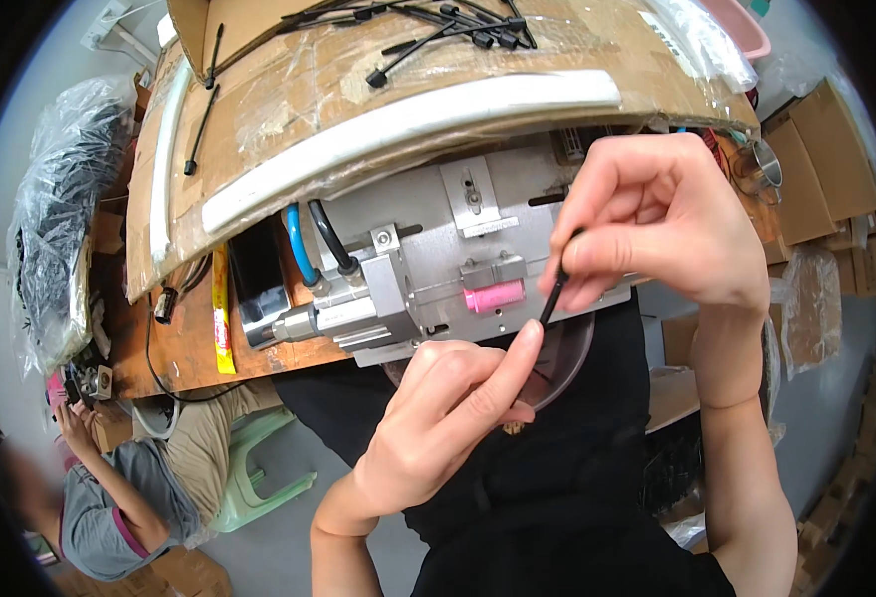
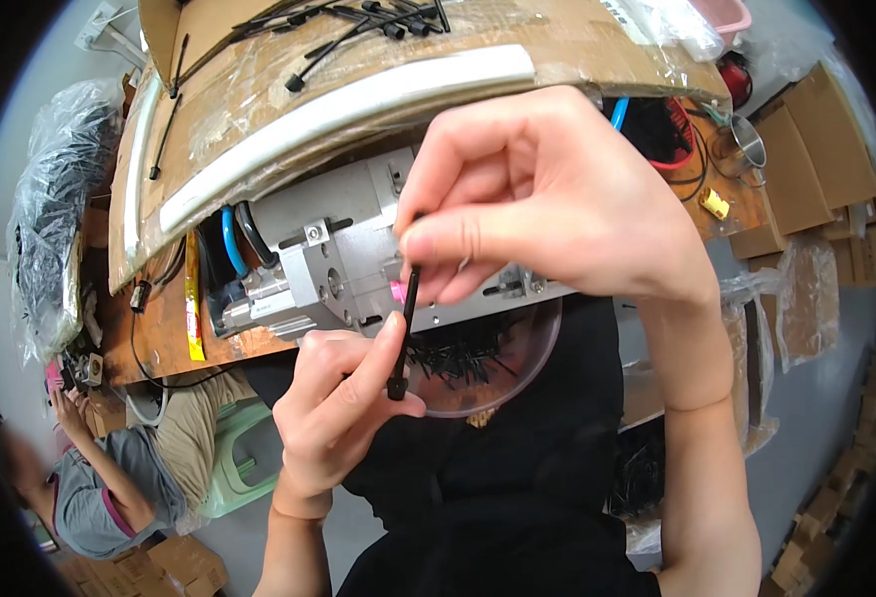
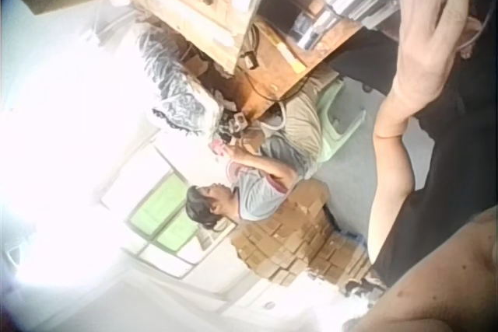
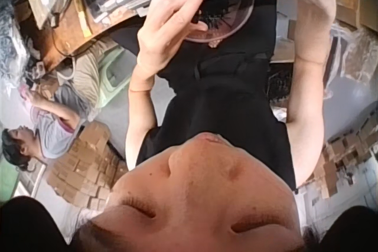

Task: The person repeatedly picks up black cable ties from a cardboard box and inserts them into a metal jig on a workbench. They manipulate the ties within the jig to attach a pink plastic component and then remove the finished items. The process is repeated continuously throughout the video.

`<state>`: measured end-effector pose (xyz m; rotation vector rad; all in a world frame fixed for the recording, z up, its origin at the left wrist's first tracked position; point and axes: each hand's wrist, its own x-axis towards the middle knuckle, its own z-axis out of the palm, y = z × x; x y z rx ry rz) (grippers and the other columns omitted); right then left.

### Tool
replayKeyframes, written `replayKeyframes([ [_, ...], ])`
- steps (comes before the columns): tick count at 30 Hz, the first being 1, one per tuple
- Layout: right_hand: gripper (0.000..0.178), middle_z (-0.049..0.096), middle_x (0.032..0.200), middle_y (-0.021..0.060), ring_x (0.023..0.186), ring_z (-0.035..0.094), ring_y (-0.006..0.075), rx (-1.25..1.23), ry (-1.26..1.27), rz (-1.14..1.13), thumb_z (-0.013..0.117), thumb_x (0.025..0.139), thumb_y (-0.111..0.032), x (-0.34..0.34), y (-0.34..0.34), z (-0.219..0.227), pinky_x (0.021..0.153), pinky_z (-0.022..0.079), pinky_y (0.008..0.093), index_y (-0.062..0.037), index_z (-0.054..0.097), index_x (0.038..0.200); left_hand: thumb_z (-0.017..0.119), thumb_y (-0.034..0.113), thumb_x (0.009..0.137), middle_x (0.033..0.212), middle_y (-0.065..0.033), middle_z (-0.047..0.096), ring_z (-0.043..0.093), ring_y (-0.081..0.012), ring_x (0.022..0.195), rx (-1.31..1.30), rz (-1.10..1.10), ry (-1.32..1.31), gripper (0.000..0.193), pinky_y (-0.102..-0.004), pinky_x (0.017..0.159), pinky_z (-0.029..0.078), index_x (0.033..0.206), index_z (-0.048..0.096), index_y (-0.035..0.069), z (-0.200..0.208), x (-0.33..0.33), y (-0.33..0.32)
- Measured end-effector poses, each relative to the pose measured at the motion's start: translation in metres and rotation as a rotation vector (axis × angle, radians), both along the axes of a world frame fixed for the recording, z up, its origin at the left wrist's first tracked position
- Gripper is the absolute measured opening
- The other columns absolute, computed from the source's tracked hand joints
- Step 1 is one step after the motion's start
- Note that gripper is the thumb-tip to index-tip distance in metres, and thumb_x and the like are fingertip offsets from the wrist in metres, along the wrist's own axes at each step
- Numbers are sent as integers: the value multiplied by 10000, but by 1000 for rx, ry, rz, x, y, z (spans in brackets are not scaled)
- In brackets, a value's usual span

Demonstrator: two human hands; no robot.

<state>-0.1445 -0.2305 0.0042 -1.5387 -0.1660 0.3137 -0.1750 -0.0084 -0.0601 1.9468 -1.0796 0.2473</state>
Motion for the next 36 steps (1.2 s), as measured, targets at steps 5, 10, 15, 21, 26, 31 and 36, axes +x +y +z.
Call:
replayKeyframes([
  [5, 129, 697, 839, 175, 753, 706, 193, -61, -16, -50, 613, 880, 29, -10, 3, -26, 667, 601, 274, 84, 611, 997, 761, -4, 688, 920, -74, 541, 534, -207, 823, 30, 123, -23, 633, -317, 724, 459, 1279, 547, -80, -26, -26, -12],
  [10, 199, 696, 880, 123, 809, 691, 156, -97, -156, -372, 597, 932, -53, -24, 2, -48, 715, 581, 263, 62, 623, 1092, 690, 42, 787, 865, -75, 504, 501, -198, 781, 342, 364, -70, 633, -312, 705, 455, 1354, 444, -97, -55, -24, -35],
  [15, 173, 690, 882, 121, 809, 690, 158, -99, -283, -513, 591, 946, -69, -37, 0, -48, 716, 585, 269, 69, 648, 1034, 628, 46, 840, 865, -76, 493, 499, -199, 781, 473, 420, -108, 572, -304, 712, 462, 1359, 435, -95, -61, -27, -42],
  [21, 164, 685, 880, 143, 805, 694, 184, -50, -322, -538, 584, 945, -45, -44, 3, -53, 725, 590, 283, 81, 646, 1030, 616, 54, 839, 865, -80, 497, 511, -205, 789, 465, 429, -107, 579, -305, 729, 468, 1365, 426, -96, -62, -23, -46],
  [26, 98, 689, 860, 84, 750, 673, 133, -174, -479, -586, 653, 875, 5, -31, -2, -54, 645, 541, 234, 46, 681, 960, 701, 51, 766, 940, -111, 521, 512, -263, 846, 455, 395, -4, 718, -356, 752, 461, 1399, 384, -72, -54, -25, -43],
  [31, 77, 626, 804, 11, 668, 566, 81, -822, -1039, -527, 679, 830, -14, 46, -27, -11, 557, 420, 228, -18, 682, 907, 739, 167, 736, 968, -104, 519, 518, -244, 859, 416, 335, -41, 708, -341, 758, 466, 1374, 476, 10, -13, -7, -31],
  [36, 181, 672, 834, 242, 754, 675, 340, -1347, -673, -286, 560, 802, -86, 129, -6, 27, 647, 505, 450, 27, 677, 881, 687, -4, 782, 889, -105, 539, 527, -260, 811, 216, 395, -234, 435, -359, 740, 451, 1209, 610, 25, 29, 57, -31],
])
